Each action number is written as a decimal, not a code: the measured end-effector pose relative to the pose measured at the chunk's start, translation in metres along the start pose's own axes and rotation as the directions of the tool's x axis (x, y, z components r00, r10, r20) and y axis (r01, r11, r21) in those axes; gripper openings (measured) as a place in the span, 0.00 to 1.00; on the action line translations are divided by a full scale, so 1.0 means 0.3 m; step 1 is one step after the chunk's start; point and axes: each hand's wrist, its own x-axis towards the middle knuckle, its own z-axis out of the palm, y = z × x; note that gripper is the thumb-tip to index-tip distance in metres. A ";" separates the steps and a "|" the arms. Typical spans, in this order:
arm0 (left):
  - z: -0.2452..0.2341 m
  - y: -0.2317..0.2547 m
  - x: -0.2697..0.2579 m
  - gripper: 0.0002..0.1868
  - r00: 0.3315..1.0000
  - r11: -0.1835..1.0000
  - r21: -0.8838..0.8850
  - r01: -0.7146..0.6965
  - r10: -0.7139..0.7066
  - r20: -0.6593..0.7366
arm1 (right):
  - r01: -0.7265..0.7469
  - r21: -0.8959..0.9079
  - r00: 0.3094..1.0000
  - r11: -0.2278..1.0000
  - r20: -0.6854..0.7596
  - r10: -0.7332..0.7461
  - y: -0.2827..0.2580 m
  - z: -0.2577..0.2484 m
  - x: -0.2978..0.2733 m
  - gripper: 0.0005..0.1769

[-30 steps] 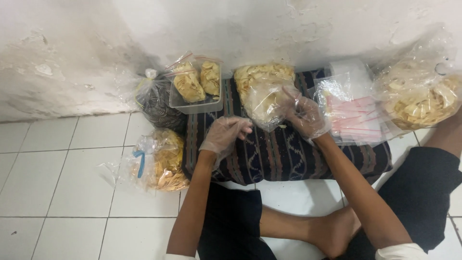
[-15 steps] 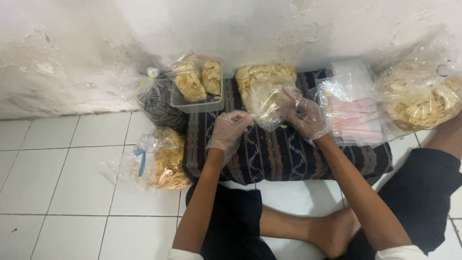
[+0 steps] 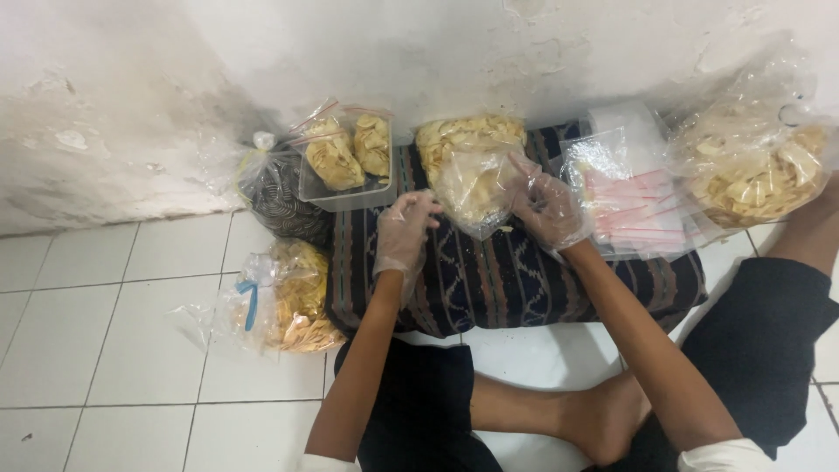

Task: Manually packaging crackers into plastic bags while wearing protective gloves.

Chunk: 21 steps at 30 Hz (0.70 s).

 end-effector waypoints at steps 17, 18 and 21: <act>0.040 0.033 -0.072 0.25 0.983 0.990 -0.085 0.111 -0.097 0.154 | -0.151 -0.098 0.982 0.984 0.101 0.161 0.148 0.029 -0.073 0.20; 0.034 0.031 -0.074 0.25 0.983 0.990 -0.085 0.113 -0.098 0.155 | -0.153 -0.099 0.982 0.983 0.101 0.163 0.145 0.021 -0.066 0.20; 0.010 0.024 -0.067 0.25 0.977 0.986 0.008 0.167 -0.167 0.133 | -0.200 0.037 0.974 0.979 0.117 0.195 0.083 0.005 -0.031 0.17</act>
